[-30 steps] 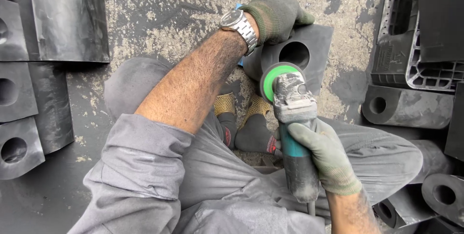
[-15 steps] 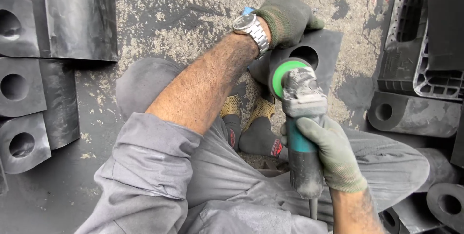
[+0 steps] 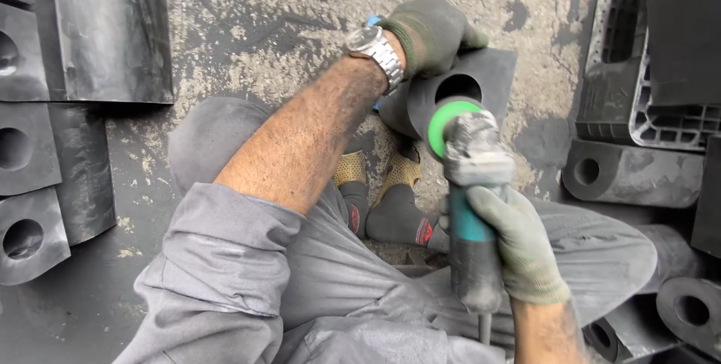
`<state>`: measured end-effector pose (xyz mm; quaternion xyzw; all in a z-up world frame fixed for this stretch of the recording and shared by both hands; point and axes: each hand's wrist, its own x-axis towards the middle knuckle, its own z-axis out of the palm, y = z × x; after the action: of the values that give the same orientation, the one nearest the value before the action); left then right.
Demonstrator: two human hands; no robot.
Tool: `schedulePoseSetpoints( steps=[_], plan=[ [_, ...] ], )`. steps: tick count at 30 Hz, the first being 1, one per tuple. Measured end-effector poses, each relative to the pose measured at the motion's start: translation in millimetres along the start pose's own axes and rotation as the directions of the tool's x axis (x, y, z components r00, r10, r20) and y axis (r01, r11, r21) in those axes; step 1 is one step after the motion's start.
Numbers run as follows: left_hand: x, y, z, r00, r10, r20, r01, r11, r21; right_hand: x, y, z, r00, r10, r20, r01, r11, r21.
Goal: The person is using an angle grinder to smooth or grind the edges and surfaces of large black rubber blocks.
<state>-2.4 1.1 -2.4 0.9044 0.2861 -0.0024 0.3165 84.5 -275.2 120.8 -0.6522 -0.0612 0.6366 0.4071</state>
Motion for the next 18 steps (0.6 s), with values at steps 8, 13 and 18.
schedulePoseSetpoints(
  steps=[8, 13, 18],
  plan=[
    [-14, 8, -13, 0.998, -0.037, 0.059, 0.035, 0.999, 0.025, -27, 19, -44, 0.993, -0.101, -0.059, 0.108, 0.986, 0.13],
    [-3, 2, -2, 1.0, -0.003, 0.021, 0.002, 1.0, 0.017, -38, 32, -75, 0.977, -0.212, 0.002, 0.199, 0.918, 0.342],
    [-6, 1, -2, 0.999, 0.039, -0.01, -0.039, 0.999, 0.031, -35, 41, -74, 0.992, -0.124, -0.034, 0.128, 0.968, 0.217]
  ],
)
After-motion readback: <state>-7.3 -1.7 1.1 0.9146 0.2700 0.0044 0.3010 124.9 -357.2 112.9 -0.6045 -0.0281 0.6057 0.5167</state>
